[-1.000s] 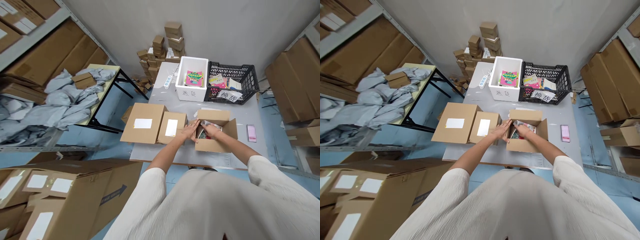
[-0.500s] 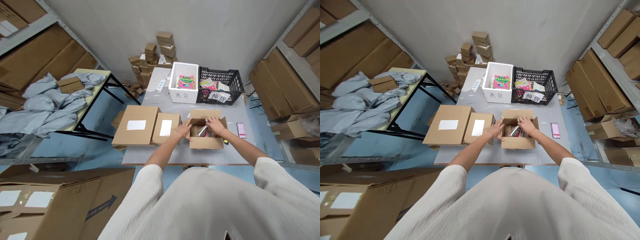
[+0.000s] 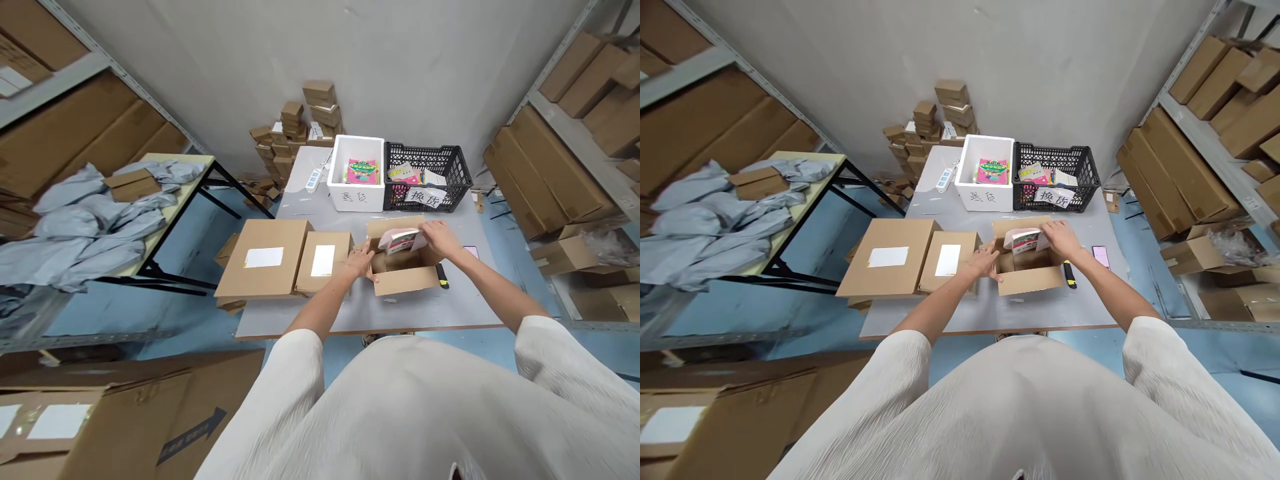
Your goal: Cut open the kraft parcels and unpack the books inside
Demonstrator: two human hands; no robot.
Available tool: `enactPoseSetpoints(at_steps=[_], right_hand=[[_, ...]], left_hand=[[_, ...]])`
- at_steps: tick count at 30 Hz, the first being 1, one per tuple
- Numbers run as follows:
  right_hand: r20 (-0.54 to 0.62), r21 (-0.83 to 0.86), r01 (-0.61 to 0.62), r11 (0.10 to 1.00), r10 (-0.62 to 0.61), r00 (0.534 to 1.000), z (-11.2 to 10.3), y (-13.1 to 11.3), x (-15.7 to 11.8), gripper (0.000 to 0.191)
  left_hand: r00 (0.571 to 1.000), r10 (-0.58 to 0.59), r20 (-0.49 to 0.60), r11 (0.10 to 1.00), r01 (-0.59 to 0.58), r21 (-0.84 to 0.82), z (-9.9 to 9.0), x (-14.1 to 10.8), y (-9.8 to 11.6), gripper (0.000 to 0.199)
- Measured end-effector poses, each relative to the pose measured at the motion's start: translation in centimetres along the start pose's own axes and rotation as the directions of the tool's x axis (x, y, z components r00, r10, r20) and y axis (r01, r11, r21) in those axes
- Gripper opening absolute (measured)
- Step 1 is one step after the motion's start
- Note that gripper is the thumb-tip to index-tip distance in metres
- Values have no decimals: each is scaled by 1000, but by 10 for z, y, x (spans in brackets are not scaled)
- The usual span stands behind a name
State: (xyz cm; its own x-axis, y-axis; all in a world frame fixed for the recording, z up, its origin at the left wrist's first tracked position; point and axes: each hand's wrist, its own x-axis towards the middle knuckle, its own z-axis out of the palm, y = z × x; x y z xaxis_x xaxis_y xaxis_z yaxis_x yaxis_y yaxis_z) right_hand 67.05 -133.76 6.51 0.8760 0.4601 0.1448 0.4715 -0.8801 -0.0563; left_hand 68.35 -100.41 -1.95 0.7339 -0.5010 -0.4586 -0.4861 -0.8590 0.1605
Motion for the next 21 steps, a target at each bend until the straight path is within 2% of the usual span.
enactPoseSetpoints(at_steps=[3, 6, 10, 13, 16, 21], right_hand=[[-100, 140, -93, 986, 108, 989, -16, 6, 1, 37], [-168, 311, -174, 934, 235, 957, -28, 14, -3, 38], [-227, 520, -237, 821, 400, 888, -31, 26, -15, 36], [-267, 653, -217, 726, 489, 831, -30, 36, -25, 40], [-255, 758, -176, 629, 533, 807, -28, 43, -40, 45], [-106, 867, -211, 451, 582, 806, -13, 37, -85, 54]], left_hand=[[999, -31, -9, 1000, 31, 5, -2, 2, 2, 102], [996, -89, -13, 996, 89, 2, -4, 7, 1, 100], [989, -144, -16, 990, 144, -4, -6, 16, -3, 102], [988, -156, -8, 988, 156, 11, -7, 20, -7, 106], [989, -147, -8, 989, 147, 11, -8, 20, -8, 105], [988, -154, 3, 988, 154, 23, -12, 17, -6, 101]])
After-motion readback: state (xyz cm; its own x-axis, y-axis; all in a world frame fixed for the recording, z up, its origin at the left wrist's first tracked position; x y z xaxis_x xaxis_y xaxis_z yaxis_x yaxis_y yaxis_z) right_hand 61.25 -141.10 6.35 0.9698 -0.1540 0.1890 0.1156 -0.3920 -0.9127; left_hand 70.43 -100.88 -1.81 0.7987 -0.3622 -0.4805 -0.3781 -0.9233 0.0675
